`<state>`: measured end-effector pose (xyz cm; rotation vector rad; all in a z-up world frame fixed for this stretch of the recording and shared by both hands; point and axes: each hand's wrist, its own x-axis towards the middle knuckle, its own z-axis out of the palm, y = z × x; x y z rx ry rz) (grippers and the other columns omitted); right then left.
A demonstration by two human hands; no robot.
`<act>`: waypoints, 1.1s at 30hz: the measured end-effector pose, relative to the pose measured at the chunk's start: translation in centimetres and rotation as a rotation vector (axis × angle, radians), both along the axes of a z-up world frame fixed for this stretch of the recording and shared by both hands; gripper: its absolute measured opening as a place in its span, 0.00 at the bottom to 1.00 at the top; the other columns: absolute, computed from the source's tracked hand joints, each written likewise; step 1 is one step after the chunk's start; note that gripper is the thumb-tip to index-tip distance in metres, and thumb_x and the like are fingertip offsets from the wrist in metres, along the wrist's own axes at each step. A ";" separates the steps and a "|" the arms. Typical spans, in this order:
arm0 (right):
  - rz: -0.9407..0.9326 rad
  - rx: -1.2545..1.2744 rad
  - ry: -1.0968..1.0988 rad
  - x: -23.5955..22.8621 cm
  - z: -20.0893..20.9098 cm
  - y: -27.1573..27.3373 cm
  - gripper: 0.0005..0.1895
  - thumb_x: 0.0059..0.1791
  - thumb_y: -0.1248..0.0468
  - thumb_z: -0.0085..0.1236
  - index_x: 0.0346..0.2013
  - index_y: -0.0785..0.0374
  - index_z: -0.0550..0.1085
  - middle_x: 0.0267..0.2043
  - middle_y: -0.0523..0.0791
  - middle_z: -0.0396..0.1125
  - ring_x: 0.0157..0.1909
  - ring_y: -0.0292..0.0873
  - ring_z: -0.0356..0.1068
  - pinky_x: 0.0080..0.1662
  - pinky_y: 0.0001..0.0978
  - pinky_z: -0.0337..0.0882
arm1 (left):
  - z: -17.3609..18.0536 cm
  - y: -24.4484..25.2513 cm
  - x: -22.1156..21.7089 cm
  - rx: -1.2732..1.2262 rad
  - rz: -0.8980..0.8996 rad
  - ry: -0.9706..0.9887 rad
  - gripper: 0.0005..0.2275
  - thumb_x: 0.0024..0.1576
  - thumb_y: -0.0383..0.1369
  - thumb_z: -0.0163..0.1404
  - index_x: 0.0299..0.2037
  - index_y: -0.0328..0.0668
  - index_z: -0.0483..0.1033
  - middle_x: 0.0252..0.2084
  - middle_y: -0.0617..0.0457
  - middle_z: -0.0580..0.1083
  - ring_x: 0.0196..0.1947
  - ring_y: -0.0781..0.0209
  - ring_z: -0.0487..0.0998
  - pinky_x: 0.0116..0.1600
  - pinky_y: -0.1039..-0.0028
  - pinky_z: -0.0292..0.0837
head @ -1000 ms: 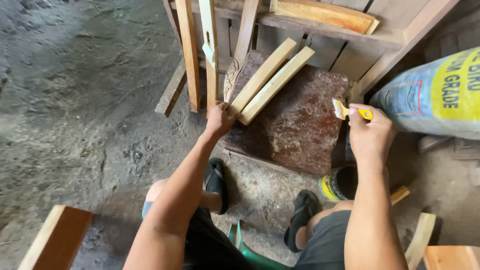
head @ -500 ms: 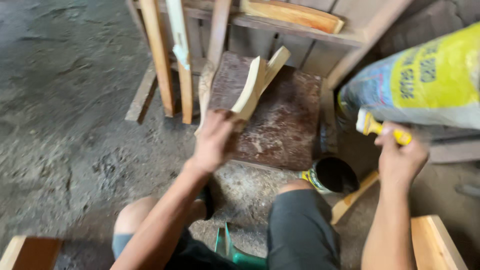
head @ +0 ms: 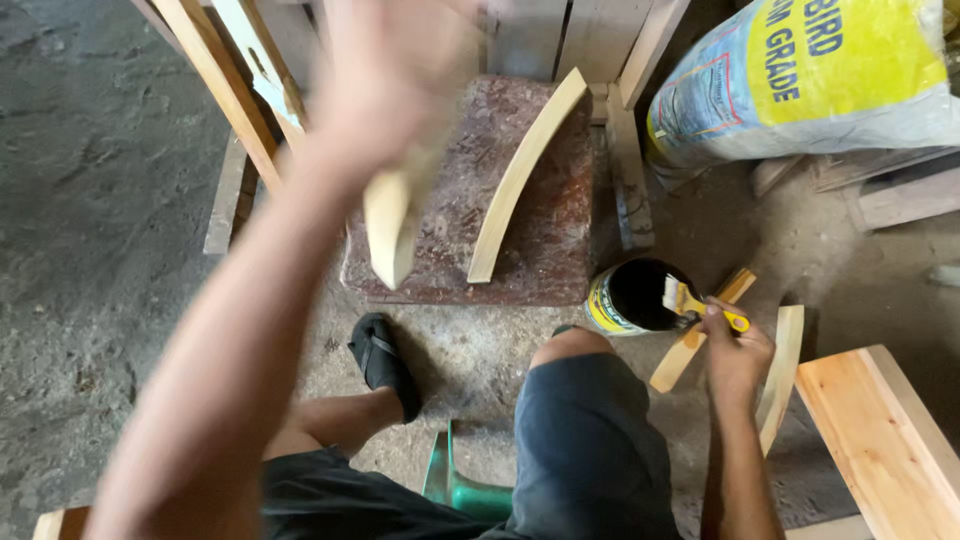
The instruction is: The person applies a dark liquid finish to several small wooden pieces using a paintbrush. They dip the brush into a can, coat each piece, and set them aside. The person also adds a liquid from a bottle into the finish can and wipes their hands with a cloth.
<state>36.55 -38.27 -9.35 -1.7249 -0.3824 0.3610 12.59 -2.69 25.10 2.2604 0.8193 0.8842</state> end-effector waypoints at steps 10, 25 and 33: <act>0.092 -0.252 -0.300 0.7 -0.9 0.0 0.10 0.55 0.67 0.58 0.48 0.70 0.80 0.33 0.50 0.74 0.34 0.37 0.71 0.40 0.30 0.71 | -22.2 13.6 9.2 -0.025 -0.317 0.544 0.27 0.55 0.37 0.60 0.63 0.34 0.68 0.52 0.38 0.77 0.53 0.43 0.79 0.56 0.60 0.75; 0.695 -1.194 -0.509 6.5 -21.4 10.0 0.10 0.48 0.65 0.55 0.39 0.64 0.82 0.36 0.59 0.74 0.40 0.59 0.76 0.45 0.48 0.75 | -22.1 3.8 -17.5 0.030 0.265 0.989 0.36 0.50 0.47 0.67 0.65 0.35 0.69 0.57 0.34 0.74 0.58 0.38 0.74 0.59 0.51 0.72; 0.551 -0.885 -0.690 6.2 -19.8 8.9 0.08 0.47 0.67 0.60 0.36 0.69 0.82 0.31 0.57 0.74 0.33 0.56 0.76 0.38 0.44 0.74 | -22.5 1.7 -20.0 0.058 0.231 0.836 0.22 0.59 0.39 0.64 0.55 0.29 0.74 0.43 0.37 0.79 0.40 0.48 0.81 0.46 0.62 0.78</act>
